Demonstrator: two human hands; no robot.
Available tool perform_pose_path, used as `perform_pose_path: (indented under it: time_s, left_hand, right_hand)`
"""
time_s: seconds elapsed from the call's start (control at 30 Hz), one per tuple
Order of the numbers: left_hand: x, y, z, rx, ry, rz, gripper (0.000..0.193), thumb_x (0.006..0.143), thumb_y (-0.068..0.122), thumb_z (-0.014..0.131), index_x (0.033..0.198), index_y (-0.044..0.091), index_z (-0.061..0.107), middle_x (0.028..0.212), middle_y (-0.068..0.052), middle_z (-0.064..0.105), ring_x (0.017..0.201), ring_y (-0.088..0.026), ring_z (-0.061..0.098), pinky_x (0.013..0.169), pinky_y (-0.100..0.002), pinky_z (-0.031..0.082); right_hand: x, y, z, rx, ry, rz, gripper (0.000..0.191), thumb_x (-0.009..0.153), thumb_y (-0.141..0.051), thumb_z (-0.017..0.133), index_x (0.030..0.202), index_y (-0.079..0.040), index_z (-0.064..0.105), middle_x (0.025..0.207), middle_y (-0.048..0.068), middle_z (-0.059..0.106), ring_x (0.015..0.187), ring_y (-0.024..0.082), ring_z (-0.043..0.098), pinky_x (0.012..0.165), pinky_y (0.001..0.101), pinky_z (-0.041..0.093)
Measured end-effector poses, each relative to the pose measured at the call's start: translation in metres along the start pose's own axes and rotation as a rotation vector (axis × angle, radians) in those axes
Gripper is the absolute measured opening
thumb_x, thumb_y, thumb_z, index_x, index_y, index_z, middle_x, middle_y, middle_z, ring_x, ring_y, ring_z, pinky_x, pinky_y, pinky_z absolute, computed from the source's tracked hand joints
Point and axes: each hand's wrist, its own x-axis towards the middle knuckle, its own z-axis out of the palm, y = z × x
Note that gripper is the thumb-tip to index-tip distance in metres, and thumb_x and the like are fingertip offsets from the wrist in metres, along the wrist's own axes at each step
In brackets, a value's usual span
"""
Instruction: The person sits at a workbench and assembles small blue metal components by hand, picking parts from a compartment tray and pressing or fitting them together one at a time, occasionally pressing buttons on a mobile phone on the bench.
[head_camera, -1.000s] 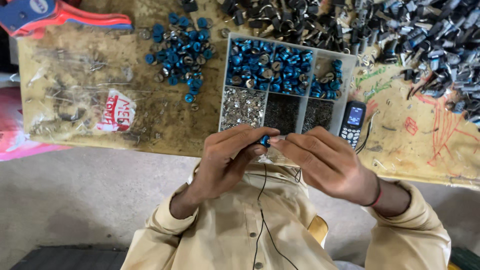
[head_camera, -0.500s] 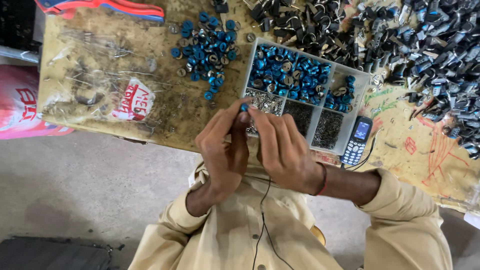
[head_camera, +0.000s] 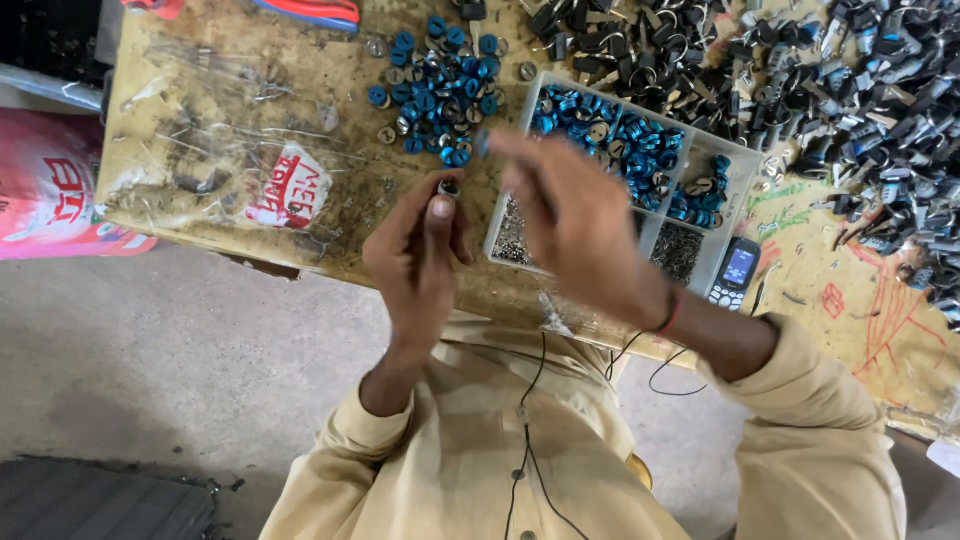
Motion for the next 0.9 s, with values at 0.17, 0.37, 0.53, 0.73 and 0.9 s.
perform_pose_path:
  time_s: [0.17, 0.37, 0.53, 0.73, 0.9]
  left_hand:
    - [-0.002, 0.000, -0.005, -0.343, -0.199, -0.077, 0.033, 0.112, 0.026, 0.059, 0.123, -0.003, 0.070, 0.087, -0.004, 0.065, 0.067, -0.009, 0.057, 0.059, -0.024, 0.047]
    - [-0.008, 0.007, -0.001, -0.288, -0.329, -0.049, 0.031, 0.111, 0.024, 0.060, 0.122, -0.003, 0.070, 0.089, -0.006, 0.069, 0.068, -0.010, 0.062, 0.059, -0.025, 0.053]
    - [-0.014, 0.014, 0.007, -0.174, -0.452, -0.055, 0.023, 0.111, 0.012, 0.059, 0.125, -0.002, 0.069, 0.090, -0.004, 0.069, 0.069, -0.008, 0.062, 0.063, -0.024, 0.051]
    - [-0.039, 0.008, 0.035, -0.149, -0.673, -0.249, 0.026, 0.106, 0.006, 0.059, 0.129, -0.001, 0.066, 0.091, -0.003, 0.071, 0.068, -0.005, 0.061, 0.058, -0.022, 0.050]
    - [-0.055, -0.007, 0.054, -0.161, -0.791, -0.335, 0.021, 0.106, 0.003, 0.060, 0.124, 0.000, 0.069, 0.084, -0.003, 0.071, 0.062, -0.004, 0.059, 0.054, -0.020, 0.046]
  right_hand:
    - [0.048, 0.032, -0.021, 0.102, -0.035, -0.172, 0.025, 0.115, 0.000, 0.057, 0.139, -0.004, 0.053, 0.107, 0.010, 0.069, 0.079, 0.014, 0.066, 0.064, 0.0279, 0.051]
    - [0.016, 0.003, -0.051, 0.073, -0.125, -0.150, 0.042, 0.110, 0.006, 0.060, 0.149, -0.010, 0.056, 0.102, 0.009, 0.070, 0.067, 0.011, 0.060, 0.055, 0.0263, 0.045]
    - [-0.051, -0.016, -0.066, 0.016, -0.173, -0.065, 0.048, 0.093, -0.002, 0.079, 0.138, -0.008, 0.063, 0.068, 0.006, 0.052, 0.055, 0.017, 0.047, 0.049, 0.0344, 0.038]
    - [-0.133, -0.017, -0.052, -0.068, 0.038, 0.006, 0.042, 0.085, -0.001, 0.082, 0.124, -0.007, 0.068, 0.064, 0.002, 0.047, 0.052, 0.018, 0.047, 0.048, 0.0383, 0.035]
    - [-0.197, -0.013, -0.065, 0.080, 0.094, 0.134, 0.029, 0.082, 0.004, 0.074, 0.109, -0.005, 0.067, 0.086, 0.009, 0.067, 0.067, 0.023, 0.064, 0.061, 0.0343, 0.048]
